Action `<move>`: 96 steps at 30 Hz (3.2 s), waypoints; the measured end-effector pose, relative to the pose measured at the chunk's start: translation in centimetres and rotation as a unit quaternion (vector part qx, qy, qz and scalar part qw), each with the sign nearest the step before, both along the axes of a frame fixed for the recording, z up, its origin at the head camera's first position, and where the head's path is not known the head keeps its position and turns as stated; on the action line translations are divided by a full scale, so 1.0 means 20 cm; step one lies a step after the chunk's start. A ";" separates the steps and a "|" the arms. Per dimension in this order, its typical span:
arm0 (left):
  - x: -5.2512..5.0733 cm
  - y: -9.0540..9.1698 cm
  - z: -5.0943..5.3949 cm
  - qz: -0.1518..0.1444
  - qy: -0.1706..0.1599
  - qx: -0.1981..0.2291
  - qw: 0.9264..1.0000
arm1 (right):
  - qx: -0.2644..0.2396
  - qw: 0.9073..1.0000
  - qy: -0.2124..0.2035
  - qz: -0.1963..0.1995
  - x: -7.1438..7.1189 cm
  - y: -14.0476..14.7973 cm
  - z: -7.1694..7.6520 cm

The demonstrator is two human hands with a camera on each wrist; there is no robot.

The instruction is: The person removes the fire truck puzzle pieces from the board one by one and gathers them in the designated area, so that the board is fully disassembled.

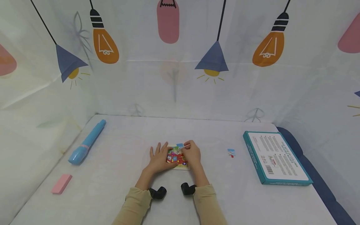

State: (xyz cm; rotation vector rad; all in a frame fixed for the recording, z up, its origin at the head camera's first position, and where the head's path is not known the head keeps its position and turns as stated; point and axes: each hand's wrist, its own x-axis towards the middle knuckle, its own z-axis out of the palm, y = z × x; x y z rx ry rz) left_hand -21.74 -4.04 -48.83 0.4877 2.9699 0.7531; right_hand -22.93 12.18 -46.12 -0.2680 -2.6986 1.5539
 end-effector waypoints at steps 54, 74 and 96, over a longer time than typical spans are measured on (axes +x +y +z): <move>0.01 0.00 0.00 -0.002 0.003 0.002 1.000 | -0.077 0.990 0.012 -0.119 0.03 0.39 0.01; 0.01 0.00 0.00 -0.001 0.002 -0.007 1.000 | -0.075 0.986 0.010 -0.147 0.04 0.50 0.02; 0.00 0.00 0.00 -0.001 0.000 -0.007 1.000 | -0.066 0.983 -0.019 -0.171 0.06 0.59 -0.01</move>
